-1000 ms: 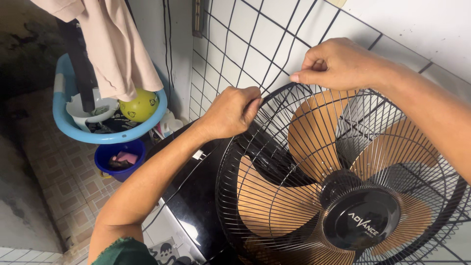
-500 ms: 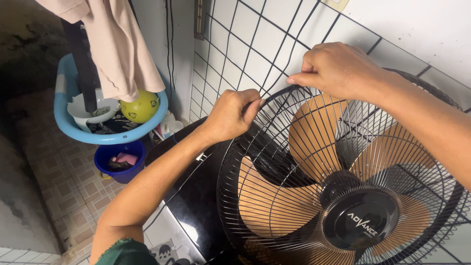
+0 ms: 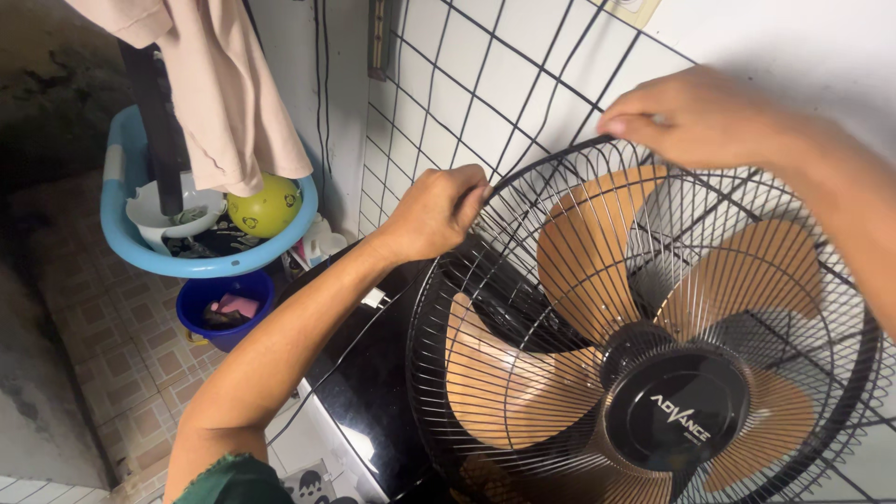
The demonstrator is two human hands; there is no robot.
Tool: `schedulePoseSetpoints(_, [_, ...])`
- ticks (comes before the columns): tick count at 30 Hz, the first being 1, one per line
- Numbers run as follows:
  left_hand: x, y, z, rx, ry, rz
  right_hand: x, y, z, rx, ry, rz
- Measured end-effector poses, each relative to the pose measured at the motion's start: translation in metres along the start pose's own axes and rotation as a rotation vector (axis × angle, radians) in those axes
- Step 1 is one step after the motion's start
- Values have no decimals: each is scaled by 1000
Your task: The person aligns and secures the front wire cage of a standing electric fan onto its base. They repeatedly adjust the cage around the perimeter to ensure it is properly seated and stable.
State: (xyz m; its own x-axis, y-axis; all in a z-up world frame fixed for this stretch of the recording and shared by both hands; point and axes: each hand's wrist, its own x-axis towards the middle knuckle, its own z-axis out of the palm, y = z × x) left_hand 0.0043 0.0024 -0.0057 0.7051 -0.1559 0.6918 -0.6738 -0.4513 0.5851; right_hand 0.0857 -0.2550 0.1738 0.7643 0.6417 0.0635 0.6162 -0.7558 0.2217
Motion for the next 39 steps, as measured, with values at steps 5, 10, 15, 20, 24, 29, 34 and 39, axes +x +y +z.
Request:
schedulePoseSetpoints(5, [6, 1, 0, -128, -52, -56, -9, 41, -3, 129, -69, 179])
schedulePoseSetpoints(10, [11, 3, 3, -56, -66, -72, 10, 61, -4, 170, -212, 166])
schedulePoseSetpoints(15, [11, 0, 3, -92, -105, -116, 30, 75, -4, 385, -372, 150])
schedulePoseSetpoints(20, [11, -5, 3, -136, -126, -134, 37, 82, 2, 345, -382, 108])
schedulePoseSetpoints(24, [11, -12, 7, -242, -130, -199, 35, 77, 10, 338, -347, 162])
schedulePoseSetpoints(29, [12, -17, 8, -367, -190, -270, 24, 61, 8, 353, -241, 204])
schedulePoseSetpoints(34, [18, -19, 4, -537, -260, -294, 11, 51, 4, 320, -168, 227])
schedulePoseSetpoints(39, [36, -15, 0, -473, -240, -253, 9, 44, 4, 321, -112, 245])
